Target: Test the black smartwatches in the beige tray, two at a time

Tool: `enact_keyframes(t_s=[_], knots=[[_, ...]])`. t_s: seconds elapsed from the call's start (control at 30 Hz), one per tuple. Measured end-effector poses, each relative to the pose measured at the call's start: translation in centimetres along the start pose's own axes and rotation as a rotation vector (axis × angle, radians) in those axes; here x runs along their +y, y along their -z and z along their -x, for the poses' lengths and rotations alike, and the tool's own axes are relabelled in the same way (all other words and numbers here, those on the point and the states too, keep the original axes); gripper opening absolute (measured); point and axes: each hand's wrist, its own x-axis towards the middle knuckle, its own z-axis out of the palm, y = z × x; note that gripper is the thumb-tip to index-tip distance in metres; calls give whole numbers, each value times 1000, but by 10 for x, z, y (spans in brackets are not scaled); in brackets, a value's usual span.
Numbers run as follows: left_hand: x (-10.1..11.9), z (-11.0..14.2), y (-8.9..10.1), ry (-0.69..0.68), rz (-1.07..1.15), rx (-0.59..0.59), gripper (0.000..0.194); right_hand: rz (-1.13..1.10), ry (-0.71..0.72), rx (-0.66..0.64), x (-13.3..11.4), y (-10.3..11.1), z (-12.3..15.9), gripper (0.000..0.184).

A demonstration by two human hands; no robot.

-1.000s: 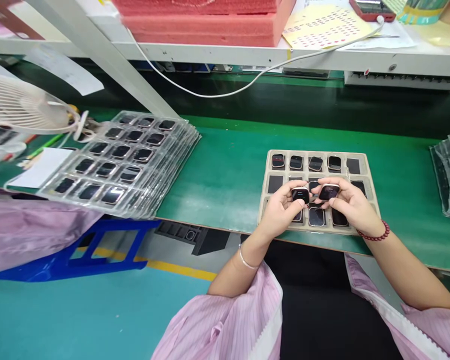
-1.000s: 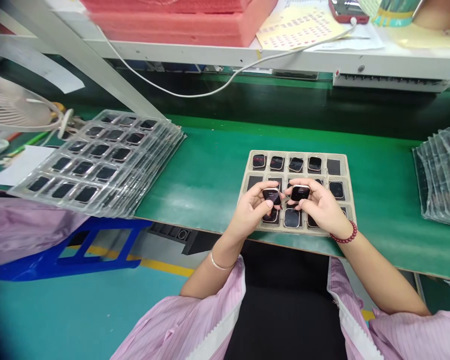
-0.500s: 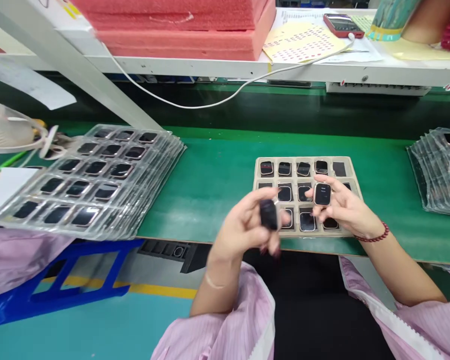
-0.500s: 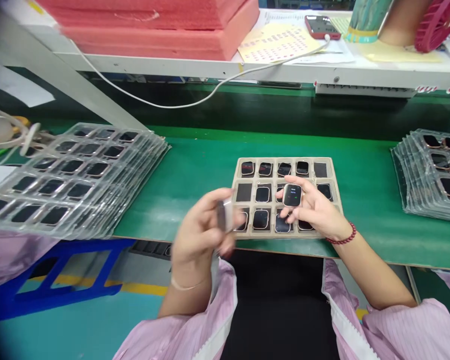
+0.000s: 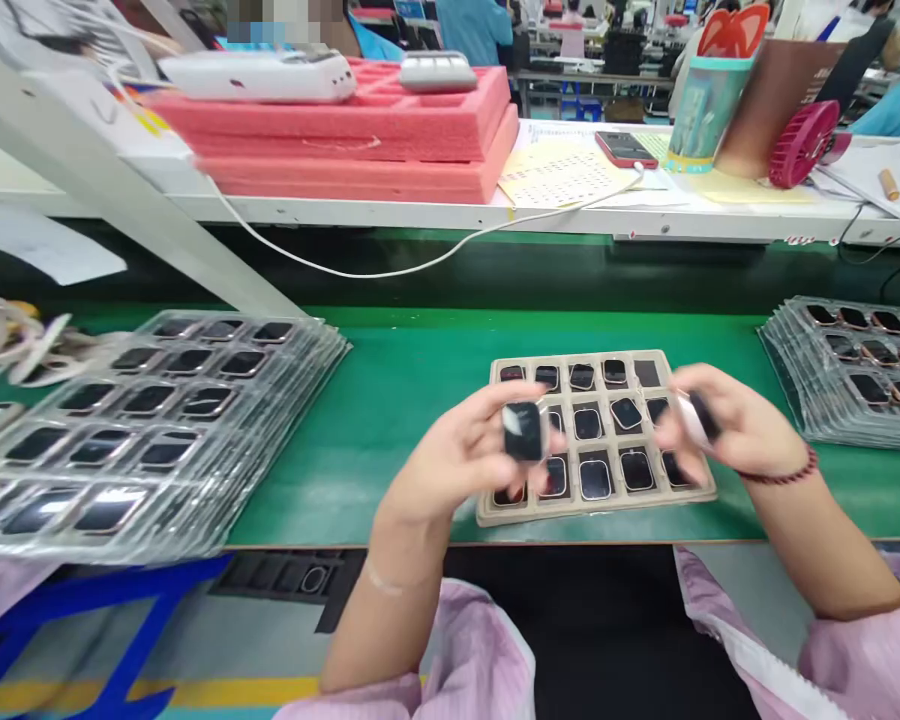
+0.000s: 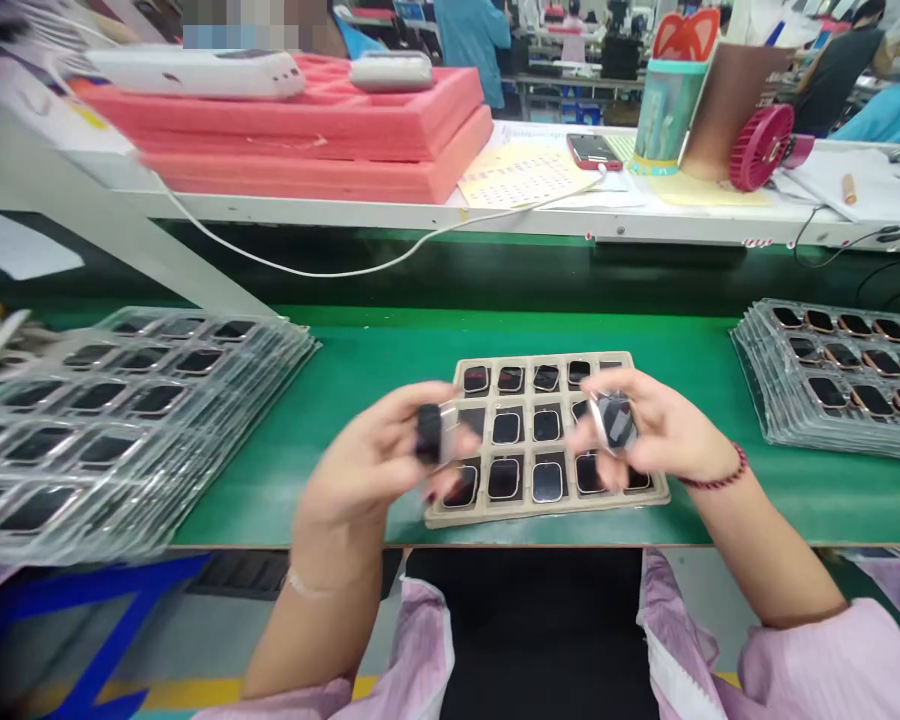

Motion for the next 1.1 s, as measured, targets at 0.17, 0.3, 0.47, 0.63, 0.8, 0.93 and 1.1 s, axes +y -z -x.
enact_keyframes(t_s=[0.17,0.3,0.47,0.63,0.8,0.93,1.1], knots=[[-13,-46,-23,39,717,-257,51,55,32,-74,21,1,-74,47],[-32,-68,-43,132,658,-136,34,144,73,-26,42,-5,-107,30],[-43,-66,-54,170,653,-96,39,196,120,-19,56,-4,-111,33],[-47,-65,-61,158,640,-59,44,220,137,-13,62,-2,-106,39],[-52,-65,-64,141,617,-28,36,272,158,-28,65,-3,-107,40],[-54,-64,-65,134,607,-31,38,294,179,-36,69,-1,-109,43],[-55,-64,-65,132,590,-41,42,286,190,-35,74,0,-110,49]])
